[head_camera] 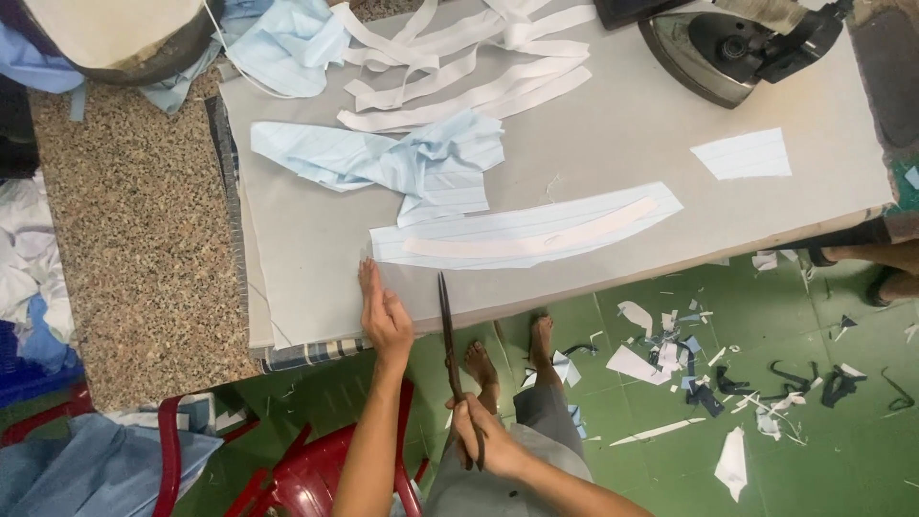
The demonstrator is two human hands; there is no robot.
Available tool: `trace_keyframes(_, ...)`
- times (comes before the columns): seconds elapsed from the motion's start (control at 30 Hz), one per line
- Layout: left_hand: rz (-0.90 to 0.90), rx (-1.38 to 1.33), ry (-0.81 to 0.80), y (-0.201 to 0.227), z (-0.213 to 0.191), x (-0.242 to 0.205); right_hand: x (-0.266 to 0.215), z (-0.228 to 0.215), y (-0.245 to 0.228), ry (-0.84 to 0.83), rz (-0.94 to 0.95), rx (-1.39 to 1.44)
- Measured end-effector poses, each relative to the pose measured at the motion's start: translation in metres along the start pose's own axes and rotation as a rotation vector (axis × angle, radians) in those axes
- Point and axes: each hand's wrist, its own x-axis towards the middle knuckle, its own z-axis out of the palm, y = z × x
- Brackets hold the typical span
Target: The person cuts a long strip of light blue fabric using scissors on a work table. They then use an iron to press the fabric strip flat, occasionally using a black rectangular object to hold the fabric in place. The person repeats the ironing process on different sections of the fabric.
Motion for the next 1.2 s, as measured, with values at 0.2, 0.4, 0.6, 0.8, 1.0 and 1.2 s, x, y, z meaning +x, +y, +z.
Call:
trace_keyframes(0.2,-0.01,0.01,-0.03,0.008,-0.002,0.004,-0.022,-0.029,0.004,0.043,-0.079,-0.094)
trace_keyframes(0.4,-0.019,0.014,-0.041,0.01,-0.002,0.006,-0.014,-0.034,0.0,0.052,-0.135,-0.025)
trace_keyframes(0.6,-0.025,0.025,-0.045,0.007,-0.001,0.004,-0.023,-0.05,-0.008,0.032,-0.088,-0.114)
trace_keyframes(0.8,0.138,0.333,-0.285,0.014,-0.001,0.005,-0.078,-0.099,-0.043,-0.008,0.073,-0.328)
trace_keyframes(1.0,0.213,0.513,-0.648,0.062,0.019,0.016,-0.096,-0.155,-0.033,0.14,0.043,-0.384)
trace_keyframes(1.2,0.222,0.75,-0.761,0.021,-0.007,0.019,-0.092,-0.19,-0.026,0.165,-0.067,-0.23)
